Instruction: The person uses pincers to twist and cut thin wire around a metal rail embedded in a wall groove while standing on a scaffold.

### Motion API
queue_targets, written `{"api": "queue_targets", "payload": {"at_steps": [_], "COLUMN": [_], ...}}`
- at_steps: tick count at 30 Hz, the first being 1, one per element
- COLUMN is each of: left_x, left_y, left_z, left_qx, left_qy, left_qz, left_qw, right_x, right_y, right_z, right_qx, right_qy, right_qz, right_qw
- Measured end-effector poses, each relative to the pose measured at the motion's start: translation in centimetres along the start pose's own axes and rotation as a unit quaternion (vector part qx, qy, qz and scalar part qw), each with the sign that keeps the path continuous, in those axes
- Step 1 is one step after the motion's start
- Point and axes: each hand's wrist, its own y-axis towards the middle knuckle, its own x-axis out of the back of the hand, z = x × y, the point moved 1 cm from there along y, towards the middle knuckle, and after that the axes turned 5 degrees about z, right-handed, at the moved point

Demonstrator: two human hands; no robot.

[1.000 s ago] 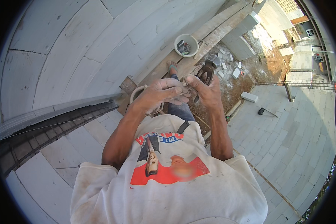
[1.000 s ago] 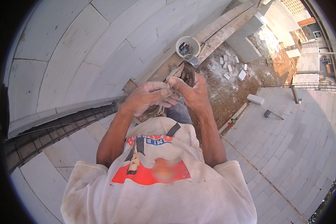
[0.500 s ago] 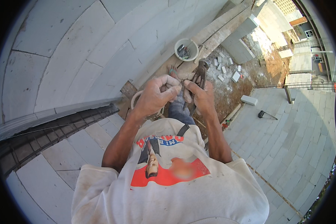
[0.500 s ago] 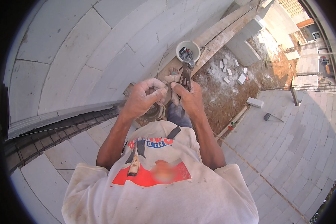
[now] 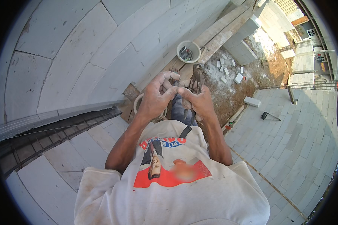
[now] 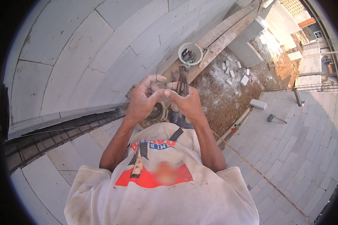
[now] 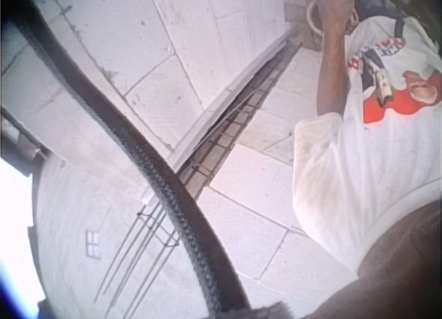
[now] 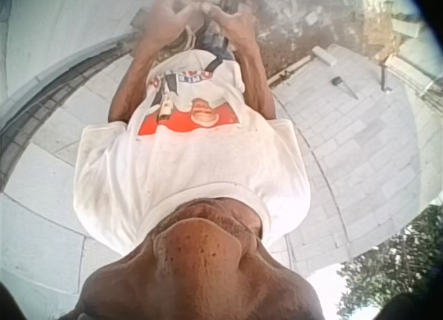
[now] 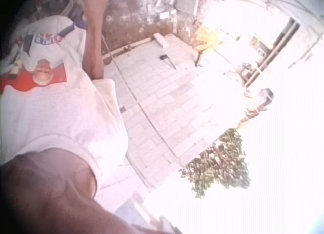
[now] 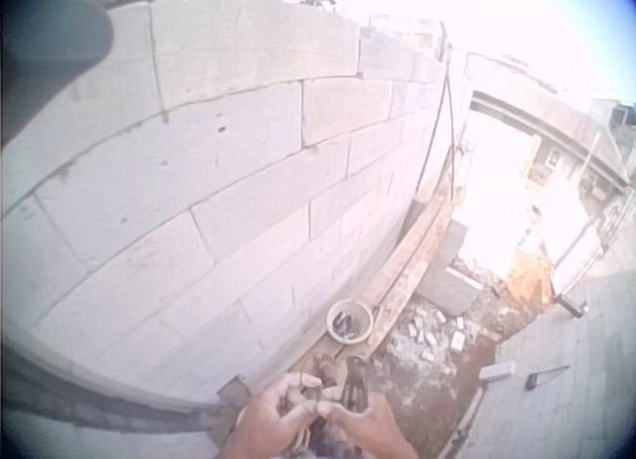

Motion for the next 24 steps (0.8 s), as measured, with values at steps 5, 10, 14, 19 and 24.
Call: {"api": "queue_targets", "payload": {"at_steps": [5, 10, 14, 19, 24], "left_x": [0.0, 0.4, 0.4, 0.7, 1.5], "left_y": [-0.2, -0.1, -0.1, -0.1, 0.1], "left_z": [0.1, 0.3, -0.2, 0.1, 0.2], "left_qx": [0.0, -0.022, -0.034, -0.063, -0.077], "left_qy": [0.019, 0.081, 0.122, 0.194, 0.208], "left_qz": [-0.015, -0.051, -0.083, -0.109, -0.106], "left_qw": [1.0, 0.995, 0.988, 0.973, 0.969], "right_x": [-0.3, -0.9, -1.4, -2.1, -2.5], "right_y": [0.1, 0.1, 0.2, 0.2, 0.3], "right_z": [0.0, 1.0, 1.4, 1.8, 2.1], "right_qx": [0.003, 0.002, 0.01, 0.042, 0.043], "right_qy": [0.016, 0.019, -0.051, -0.048, -0.078], "right_qz": [-0.015, -0.037, -0.061, -0.079, -0.06], "right_qw": [1.0, 0.999, 0.997, 0.995, 0.994]}}
